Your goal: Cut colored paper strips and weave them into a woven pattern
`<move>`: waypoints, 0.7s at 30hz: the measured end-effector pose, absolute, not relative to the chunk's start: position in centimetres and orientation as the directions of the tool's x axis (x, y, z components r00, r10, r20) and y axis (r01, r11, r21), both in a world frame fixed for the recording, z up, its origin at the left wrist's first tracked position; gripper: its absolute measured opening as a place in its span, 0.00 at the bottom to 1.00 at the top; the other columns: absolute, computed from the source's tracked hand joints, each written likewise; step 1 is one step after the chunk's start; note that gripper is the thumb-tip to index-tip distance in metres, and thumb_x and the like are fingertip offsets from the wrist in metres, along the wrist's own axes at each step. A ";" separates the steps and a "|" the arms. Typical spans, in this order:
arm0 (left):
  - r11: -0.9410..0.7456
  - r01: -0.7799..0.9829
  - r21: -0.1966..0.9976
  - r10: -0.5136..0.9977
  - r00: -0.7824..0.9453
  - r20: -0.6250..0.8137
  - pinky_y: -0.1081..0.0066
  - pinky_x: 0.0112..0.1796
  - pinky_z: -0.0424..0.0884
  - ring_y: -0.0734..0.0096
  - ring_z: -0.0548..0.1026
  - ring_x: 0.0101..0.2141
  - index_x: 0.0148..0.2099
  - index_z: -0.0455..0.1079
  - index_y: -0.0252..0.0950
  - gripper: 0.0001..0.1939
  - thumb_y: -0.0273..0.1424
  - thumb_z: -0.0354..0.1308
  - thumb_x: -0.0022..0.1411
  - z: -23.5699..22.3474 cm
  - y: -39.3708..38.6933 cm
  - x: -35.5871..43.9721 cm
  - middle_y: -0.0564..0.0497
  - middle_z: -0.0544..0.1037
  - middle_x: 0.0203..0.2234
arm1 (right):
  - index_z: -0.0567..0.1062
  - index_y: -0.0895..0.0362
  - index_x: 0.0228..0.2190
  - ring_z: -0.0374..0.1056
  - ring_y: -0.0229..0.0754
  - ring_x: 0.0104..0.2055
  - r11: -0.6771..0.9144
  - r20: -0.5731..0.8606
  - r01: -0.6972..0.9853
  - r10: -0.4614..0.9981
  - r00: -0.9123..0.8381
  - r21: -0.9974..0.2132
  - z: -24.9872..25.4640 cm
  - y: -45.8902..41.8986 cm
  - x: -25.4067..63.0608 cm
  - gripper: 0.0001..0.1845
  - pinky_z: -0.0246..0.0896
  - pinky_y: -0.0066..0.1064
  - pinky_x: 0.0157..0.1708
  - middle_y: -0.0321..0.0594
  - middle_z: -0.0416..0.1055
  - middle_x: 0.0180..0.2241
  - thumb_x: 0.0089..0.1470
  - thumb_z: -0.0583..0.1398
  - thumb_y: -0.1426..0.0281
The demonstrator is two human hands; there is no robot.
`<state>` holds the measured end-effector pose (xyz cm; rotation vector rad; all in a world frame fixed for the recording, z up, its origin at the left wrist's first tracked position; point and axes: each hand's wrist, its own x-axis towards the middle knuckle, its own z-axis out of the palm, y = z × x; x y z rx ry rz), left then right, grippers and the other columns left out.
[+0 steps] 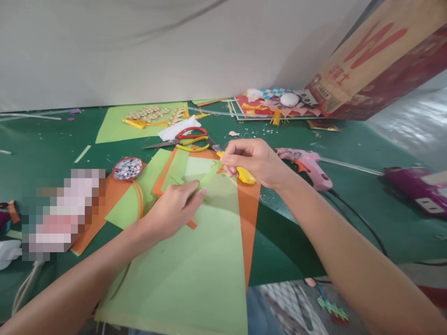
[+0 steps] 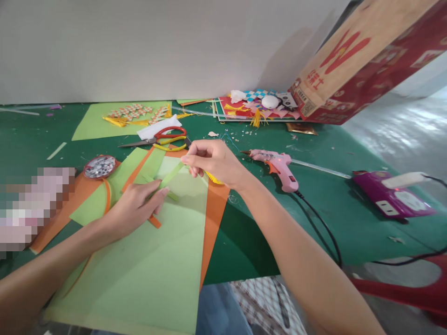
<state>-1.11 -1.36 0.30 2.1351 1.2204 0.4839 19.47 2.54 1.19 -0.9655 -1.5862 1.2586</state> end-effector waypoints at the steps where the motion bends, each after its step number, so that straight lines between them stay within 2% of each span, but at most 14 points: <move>1: -0.379 0.633 0.675 0.863 0.506 0.010 0.73 0.21 0.56 0.77 0.61 0.16 0.23 0.53 0.39 0.17 0.34 0.43 0.65 0.3 -1.4 -1.1 0.58 0.61 0.14 | 0.68 0.58 0.17 0.64 0.33 0.19 0.189 0.163 0.051 0.934 -0.319 -0.981 1.2 2.6 19.6 0.14 0.56 0.27 0.22 0.31 0.64 0.15 0.47 0.65 0.69; 12: -0.346 0.648 0.679 0.867 0.497 -0.032 0.74 0.20 0.56 0.77 0.61 0.16 0.23 0.53 0.39 0.17 0.35 0.42 0.65 0.2 -1.3 -1.2 0.58 0.61 0.14 | 0.67 0.58 0.17 0.64 0.33 0.20 0.183 0.175 -0.009 0.923 -0.342 -0.983 0.9 2.7 19.6 0.14 0.56 0.27 0.22 0.31 0.63 0.15 0.50 0.62 0.72; 21: -0.369 0.640 0.674 0.863 0.505 -0.007 0.74 0.21 0.56 0.77 0.60 0.16 0.23 0.52 0.39 0.17 0.35 0.42 0.65 0.3 -1.4 -1.2 0.58 0.61 0.14 | 0.66 0.58 0.16 0.64 0.33 0.19 0.186 0.184 -0.032 0.913 -0.364 -0.982 1.1 2.7 19.6 0.14 0.59 0.28 0.24 0.30 0.62 0.14 0.50 0.62 0.73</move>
